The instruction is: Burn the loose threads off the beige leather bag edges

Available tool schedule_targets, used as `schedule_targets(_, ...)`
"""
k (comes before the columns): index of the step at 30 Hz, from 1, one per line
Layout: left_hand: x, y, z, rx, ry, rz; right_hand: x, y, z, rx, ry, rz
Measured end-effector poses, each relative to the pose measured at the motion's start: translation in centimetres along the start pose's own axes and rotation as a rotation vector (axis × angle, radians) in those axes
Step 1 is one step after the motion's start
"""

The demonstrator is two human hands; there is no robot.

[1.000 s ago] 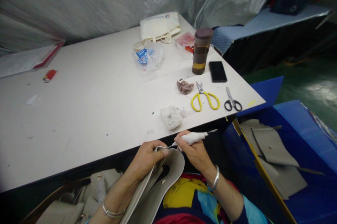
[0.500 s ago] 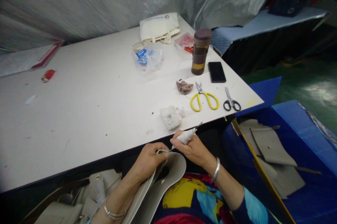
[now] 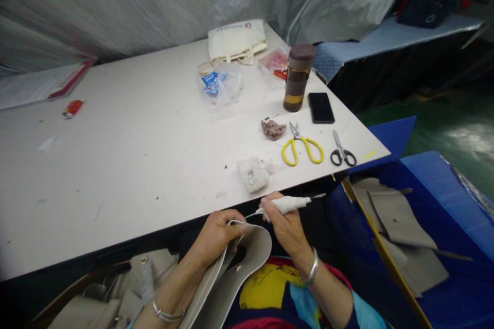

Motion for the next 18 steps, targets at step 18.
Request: schedule_targets(18,0.0,2.2,-0.3,-0.469,0.074,0.013,5.1,2.0,-5.1,-0.329,0.283,0.125)
Point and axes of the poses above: each hand's wrist, its own x-axis towards the middle knuckle, its own y-axis out of the back of the hand, z = x × y, the point moved 9 cm from there along x, towards the middle knuckle, and after that the axes turned 6 degrees about -y, right-handed, at the moved point
